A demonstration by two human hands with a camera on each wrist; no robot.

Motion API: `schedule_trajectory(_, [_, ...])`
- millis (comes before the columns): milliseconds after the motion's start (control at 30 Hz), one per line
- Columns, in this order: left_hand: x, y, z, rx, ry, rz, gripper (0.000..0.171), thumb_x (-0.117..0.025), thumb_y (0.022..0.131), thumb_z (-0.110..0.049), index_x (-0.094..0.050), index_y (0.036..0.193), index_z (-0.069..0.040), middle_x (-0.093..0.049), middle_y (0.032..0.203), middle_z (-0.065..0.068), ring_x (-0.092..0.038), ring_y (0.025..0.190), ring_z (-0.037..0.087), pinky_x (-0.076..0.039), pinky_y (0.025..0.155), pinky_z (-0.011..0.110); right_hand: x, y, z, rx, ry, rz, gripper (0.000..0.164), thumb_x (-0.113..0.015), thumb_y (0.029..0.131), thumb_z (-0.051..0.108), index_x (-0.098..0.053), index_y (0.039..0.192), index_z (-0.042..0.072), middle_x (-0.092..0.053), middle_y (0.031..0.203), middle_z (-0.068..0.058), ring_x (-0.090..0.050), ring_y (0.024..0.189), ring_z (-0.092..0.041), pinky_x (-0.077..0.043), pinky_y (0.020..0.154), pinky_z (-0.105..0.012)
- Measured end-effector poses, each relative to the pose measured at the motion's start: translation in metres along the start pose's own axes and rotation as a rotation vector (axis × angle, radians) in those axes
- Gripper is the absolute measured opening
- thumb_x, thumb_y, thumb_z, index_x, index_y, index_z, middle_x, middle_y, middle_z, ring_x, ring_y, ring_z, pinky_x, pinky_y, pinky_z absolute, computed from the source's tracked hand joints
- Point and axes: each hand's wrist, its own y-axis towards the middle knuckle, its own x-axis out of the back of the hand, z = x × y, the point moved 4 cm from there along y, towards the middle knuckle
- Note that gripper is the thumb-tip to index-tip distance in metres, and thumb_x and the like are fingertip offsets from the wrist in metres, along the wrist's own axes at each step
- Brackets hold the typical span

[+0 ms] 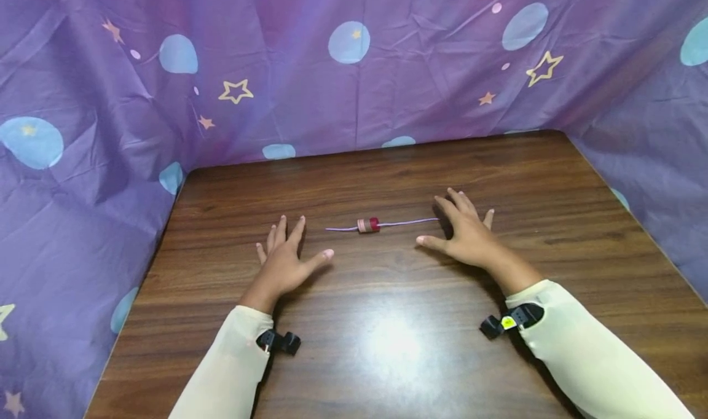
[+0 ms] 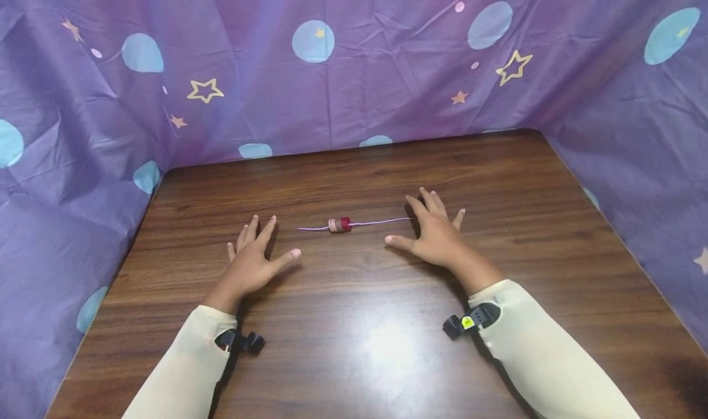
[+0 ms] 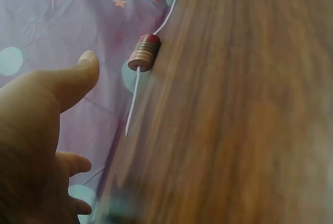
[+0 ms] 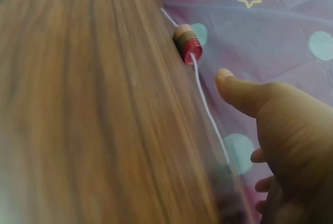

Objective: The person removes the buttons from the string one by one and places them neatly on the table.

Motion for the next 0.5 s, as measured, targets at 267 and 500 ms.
schedule_trajectory(267, [-0.008, 0.01, -0.007, -0.041, 0.005, 0.041, 0.106, -0.068, 0.095, -0.073, -0.018, 0.177, -0.028, 0.004, 0.184, 0.021, 0.013, 0.169, 0.051, 0.022, 0.12, 0.084, -0.013, 0.013, 0.011, 0.018, 0.061, 0.028, 0.103, -0.081, 0.09, 0.063, -0.036, 0.17, 0.016, -0.013, 0.184, -0.02, -0.004, 0.171, -0.048, 0.02, 0.114, -0.091])
schedule_trajectory(500, [-0.01, 0.016, -0.012, -0.044, -0.023, 0.051, 0.104, -0.07, 0.093, -0.071, -0.023, 0.176, -0.028, 0.003, 0.184, 0.023, 0.017, 0.167, 0.053, 0.027, 0.117, 0.084, -0.019, 0.024, 0.018, 0.024, 0.077, 0.024, 0.098, -0.083, 0.09, 0.06, -0.042, 0.168, 0.018, -0.017, 0.183, -0.018, -0.007, 0.171, -0.046, 0.02, 0.115, -0.09])
